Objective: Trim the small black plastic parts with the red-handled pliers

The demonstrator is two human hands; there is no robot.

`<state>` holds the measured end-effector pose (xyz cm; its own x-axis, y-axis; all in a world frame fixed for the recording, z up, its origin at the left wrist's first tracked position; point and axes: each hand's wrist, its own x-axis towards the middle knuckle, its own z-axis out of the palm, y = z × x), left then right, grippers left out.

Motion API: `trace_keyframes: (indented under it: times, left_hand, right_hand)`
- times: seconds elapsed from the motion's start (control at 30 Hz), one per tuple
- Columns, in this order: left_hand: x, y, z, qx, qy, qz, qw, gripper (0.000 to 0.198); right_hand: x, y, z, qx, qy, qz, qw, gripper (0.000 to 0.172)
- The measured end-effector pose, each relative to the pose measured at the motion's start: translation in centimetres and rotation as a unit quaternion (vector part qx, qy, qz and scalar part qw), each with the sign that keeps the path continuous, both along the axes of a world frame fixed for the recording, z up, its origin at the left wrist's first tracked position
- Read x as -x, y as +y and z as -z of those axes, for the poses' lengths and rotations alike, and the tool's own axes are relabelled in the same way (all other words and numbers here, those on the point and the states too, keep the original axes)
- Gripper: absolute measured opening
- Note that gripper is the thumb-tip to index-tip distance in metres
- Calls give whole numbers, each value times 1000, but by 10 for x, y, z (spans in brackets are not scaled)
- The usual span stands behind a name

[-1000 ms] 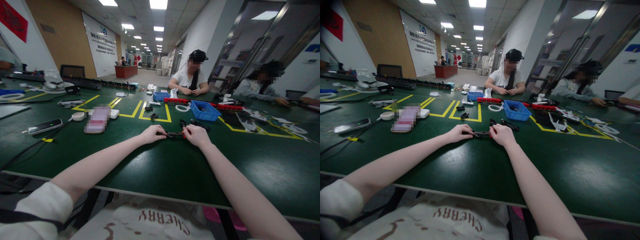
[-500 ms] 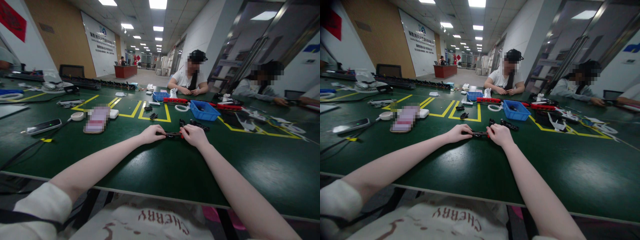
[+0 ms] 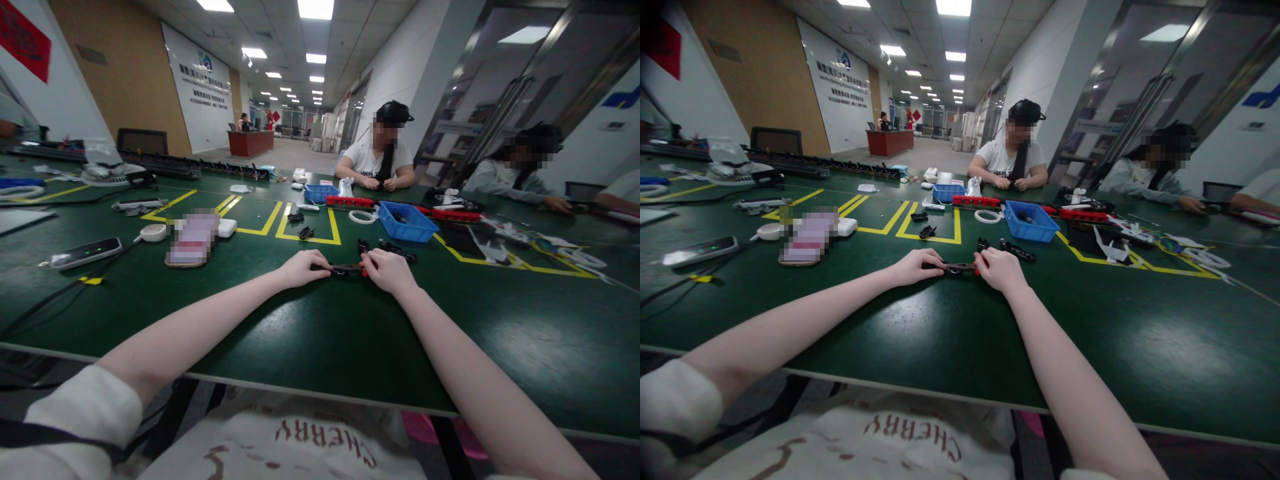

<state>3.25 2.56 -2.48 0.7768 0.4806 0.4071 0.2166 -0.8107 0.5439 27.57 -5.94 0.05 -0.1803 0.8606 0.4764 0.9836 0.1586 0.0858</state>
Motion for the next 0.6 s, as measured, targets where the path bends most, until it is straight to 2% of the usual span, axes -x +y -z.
trace_keyframes:
  times: [0.6]
  left_hand:
    - [-1,4,4,14,-13,4,1000,17]
  right_hand:
    - [3,1,4,-18,-18,-6,1000,42]
